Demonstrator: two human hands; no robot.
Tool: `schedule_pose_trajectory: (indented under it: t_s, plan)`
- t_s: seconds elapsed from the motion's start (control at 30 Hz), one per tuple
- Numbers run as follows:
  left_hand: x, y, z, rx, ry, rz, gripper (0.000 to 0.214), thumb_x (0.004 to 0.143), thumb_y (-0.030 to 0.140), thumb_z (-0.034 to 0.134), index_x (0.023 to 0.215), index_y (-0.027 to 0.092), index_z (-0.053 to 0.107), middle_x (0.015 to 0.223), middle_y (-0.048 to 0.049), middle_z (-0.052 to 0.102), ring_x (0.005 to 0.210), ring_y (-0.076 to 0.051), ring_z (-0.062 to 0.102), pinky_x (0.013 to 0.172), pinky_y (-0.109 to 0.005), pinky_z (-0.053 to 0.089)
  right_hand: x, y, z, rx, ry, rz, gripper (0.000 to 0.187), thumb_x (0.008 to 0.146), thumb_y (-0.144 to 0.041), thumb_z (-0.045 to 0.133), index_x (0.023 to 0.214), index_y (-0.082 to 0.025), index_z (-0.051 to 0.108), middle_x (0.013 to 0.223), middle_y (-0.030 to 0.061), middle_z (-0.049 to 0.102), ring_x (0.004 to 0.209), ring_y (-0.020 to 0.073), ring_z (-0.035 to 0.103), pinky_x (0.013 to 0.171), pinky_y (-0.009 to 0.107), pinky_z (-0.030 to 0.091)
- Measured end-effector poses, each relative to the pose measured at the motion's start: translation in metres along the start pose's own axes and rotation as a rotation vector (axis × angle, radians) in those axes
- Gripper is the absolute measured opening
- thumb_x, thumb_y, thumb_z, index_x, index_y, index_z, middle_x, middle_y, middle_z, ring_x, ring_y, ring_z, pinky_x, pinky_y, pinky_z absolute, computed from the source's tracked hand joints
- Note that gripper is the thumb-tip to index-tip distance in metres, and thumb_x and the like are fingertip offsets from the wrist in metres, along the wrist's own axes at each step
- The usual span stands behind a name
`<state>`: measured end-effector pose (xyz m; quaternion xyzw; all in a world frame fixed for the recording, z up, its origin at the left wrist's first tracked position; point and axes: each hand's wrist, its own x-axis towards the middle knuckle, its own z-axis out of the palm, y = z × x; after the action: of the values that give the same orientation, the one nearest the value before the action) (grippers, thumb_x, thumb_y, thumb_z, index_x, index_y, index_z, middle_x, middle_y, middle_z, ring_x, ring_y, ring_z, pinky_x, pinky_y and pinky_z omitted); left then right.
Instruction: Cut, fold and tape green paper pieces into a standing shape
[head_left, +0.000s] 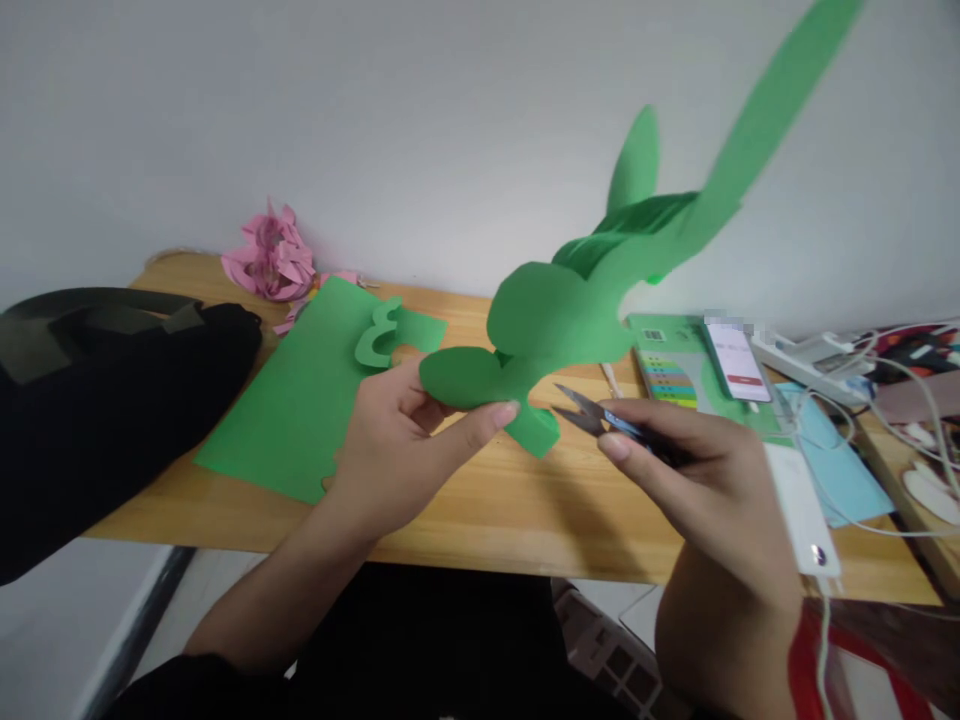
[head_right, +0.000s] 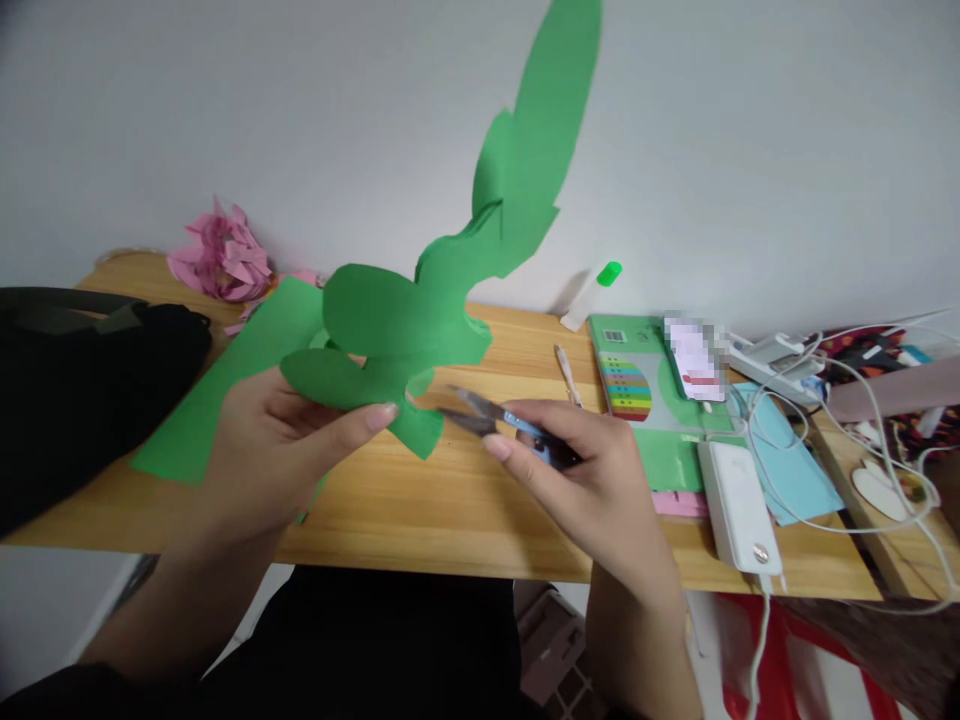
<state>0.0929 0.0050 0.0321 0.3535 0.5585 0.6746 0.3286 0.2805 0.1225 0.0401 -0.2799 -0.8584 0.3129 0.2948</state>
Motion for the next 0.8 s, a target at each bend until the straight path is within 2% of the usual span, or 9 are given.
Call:
schedule_pose_trajectory:
  t_s: [0.1,0.17,0.27,0.33,0.4,0.47,0.6,0.7,0.8]
  plan:
    - [0.004,-0.006,-0.002,-0.044,0.037,-0.054,0.020,0.066,0.029,0.082,0.077,0.017,0.070,0.080,-0.0037,0.074,0.075,-0.017,0.069,0.073,-0.029,0.059,0.004,0.036,0.025,-0.286,-0.035,0.178,0.035,0.088,-0.046,0.061,0.093,-0.014,0.073,0.070,0.0057,0.067,0.055,0.0138,0.058,0.050,0.023,0.038]
    - [0.006,-0.009,-0.002,-0.088,0.053,-0.100,0.026,0.063,0.031,0.084,0.078,0.016,0.070,0.081,-0.0047,0.074,0.076,-0.017,0.069,0.073,-0.031,0.059,0.003,0.061,0.050,-0.490,-0.111,0.296,0.030,0.089,-0.040,0.061,0.095,-0.012,0.073,0.081,0.0097,0.068,0.066,0.0173,0.061,0.056,0.025,0.038]
    - [0.007,-0.012,-0.003,-0.153,0.039,-0.182,0.030,0.059,0.032,0.085,0.078,0.015,0.069,0.082,-0.0052,0.073,0.074,-0.017,0.068,0.072,-0.031,0.059,-0.002,0.085,0.083,-0.621,-0.190,0.390,0.031,0.093,-0.033,0.056,0.113,-0.012,0.068,0.093,0.0133,0.065,0.074,0.0195,0.061,0.061,0.027,0.039]
    - [0.007,-0.013,-0.004,-0.180,0.029,-0.237,0.030,0.058,0.032,0.085,0.076,0.014,0.068,0.078,-0.0042,0.072,0.070,-0.016,0.067,0.068,-0.029,0.059,-0.005,0.088,0.092,-0.629,-0.167,0.379,0.033,0.092,-0.030,0.055,0.116,-0.012,0.066,0.096,0.0155,0.063,0.080,0.0215,0.060,0.067,0.029,0.041]
    - [0.006,-0.014,-0.005,-0.188,0.022,-0.268,0.030,0.059,0.032,0.084,0.076,0.014,0.068,0.075,-0.0036,0.072,0.067,-0.015,0.066,0.064,-0.028,0.059,-0.005,0.079,0.086,-0.525,-0.095,0.312,0.028,0.090,-0.028,0.056,0.109,-0.011,0.069,0.096,0.0159,0.063,0.084,0.0225,0.059,0.073,0.032,0.044]
    - [0.005,-0.014,-0.005,-0.168,0.002,-0.277,0.028,0.061,0.031,0.083,0.078,0.014,0.068,0.076,-0.0035,0.072,0.067,-0.015,0.066,0.064,-0.028,0.059,-0.003,0.059,0.069,-0.275,-0.022,0.228,0.023,0.090,-0.029,0.056,0.096,-0.013,0.071,0.089,0.0128,0.065,0.079,0.0194,0.060,0.071,0.031,0.047]
    - [0.004,-0.014,-0.002,-0.114,-0.066,-0.244,0.028,0.065,0.029,0.081,0.085,0.015,0.068,0.078,-0.0025,0.072,0.072,-0.016,0.068,0.070,-0.029,0.058,0.004,0.006,0.033,0.232,-0.064,0.119,0.022,0.090,-0.032,0.058,0.084,-0.014,0.071,0.068,0.0030,0.065,0.060,0.0108,0.058,0.055,0.022,0.047]
    - [0.004,-0.012,0.001,-0.114,-0.109,-0.199,0.025,0.067,0.028,0.080,0.084,0.016,0.067,0.082,-0.0027,0.073,0.077,-0.017,0.069,0.072,-0.028,0.058,0.005,-0.020,0.023,0.294,-0.077,0.062,0.015,0.088,-0.026,0.063,0.083,-0.015,0.071,0.060,-0.0008,0.062,0.052,0.0074,0.054,0.048,0.018,0.042]
    - [0.003,-0.011,0.002,-0.080,-0.124,-0.188,0.022,0.067,0.028,0.080,0.081,0.017,0.067,0.082,-0.0028,0.073,0.078,-0.017,0.069,0.072,-0.027,0.058,0.005,-0.027,0.025,0.252,-0.077,0.010,0.011,0.087,-0.022,0.065,0.083,-0.015,0.072,0.057,-0.0025,0.060,0.049,0.0060,0.051,0.045,0.016,0.040]
